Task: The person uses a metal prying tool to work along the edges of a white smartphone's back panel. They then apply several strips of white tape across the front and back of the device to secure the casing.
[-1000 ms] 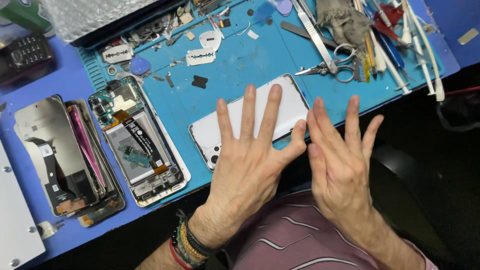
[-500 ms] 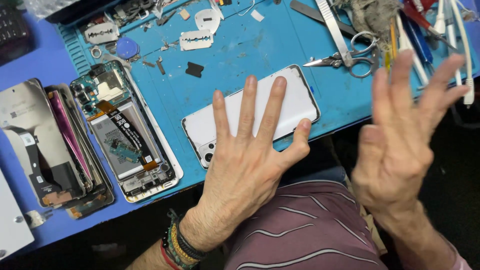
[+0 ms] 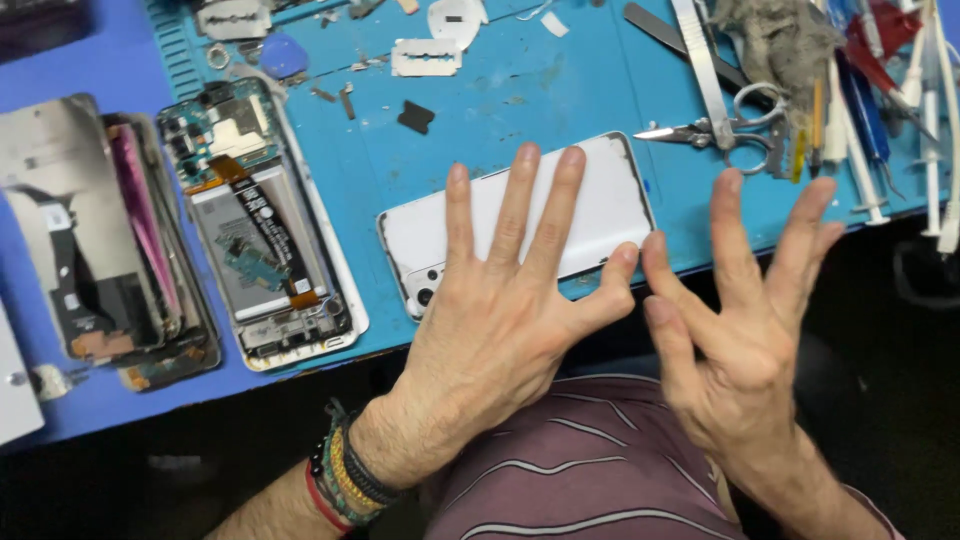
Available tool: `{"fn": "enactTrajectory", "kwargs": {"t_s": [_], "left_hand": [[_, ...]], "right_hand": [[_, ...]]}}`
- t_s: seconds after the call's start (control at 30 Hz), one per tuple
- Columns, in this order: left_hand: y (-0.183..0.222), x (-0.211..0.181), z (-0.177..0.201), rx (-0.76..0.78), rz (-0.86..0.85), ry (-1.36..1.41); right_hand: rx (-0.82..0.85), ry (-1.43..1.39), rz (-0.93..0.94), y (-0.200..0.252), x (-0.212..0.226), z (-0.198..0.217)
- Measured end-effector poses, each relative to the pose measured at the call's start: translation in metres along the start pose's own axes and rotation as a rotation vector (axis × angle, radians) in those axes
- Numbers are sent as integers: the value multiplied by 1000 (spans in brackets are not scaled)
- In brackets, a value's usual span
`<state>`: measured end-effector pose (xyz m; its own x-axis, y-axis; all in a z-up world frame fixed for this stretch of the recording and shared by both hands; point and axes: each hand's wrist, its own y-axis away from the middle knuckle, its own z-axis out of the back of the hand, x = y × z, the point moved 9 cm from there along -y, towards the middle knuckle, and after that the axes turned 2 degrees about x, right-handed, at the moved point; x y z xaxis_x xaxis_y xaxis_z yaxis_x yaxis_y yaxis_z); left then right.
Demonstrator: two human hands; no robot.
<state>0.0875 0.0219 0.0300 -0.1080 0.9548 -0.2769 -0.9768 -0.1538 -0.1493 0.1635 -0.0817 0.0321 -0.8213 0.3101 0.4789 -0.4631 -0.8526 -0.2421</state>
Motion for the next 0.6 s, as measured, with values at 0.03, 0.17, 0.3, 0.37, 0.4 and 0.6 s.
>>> {"fn": "enactTrajectory", "kwargs": {"t_s": [0.03,0.17,0.3,0.37,0.4,0.6], "left_hand": [[3,0,2,-5,-5,0],[9,4,7,-64,51,-43],[16,2,8,-191,95,-38],[23,-1,12,-250,104,-10],[28,-1,13,-243,137,-55],[99,4,8,-191,280,-172]], "right_hand": [[6,12,-5,-3,0,-1],[38,12,89,-25,13,3],[103,161,314,-33,34,6],[148,164,412,-40,44,5],[168,252,454,-44,45,1],[276,420,501,-50,37,-11]]}}
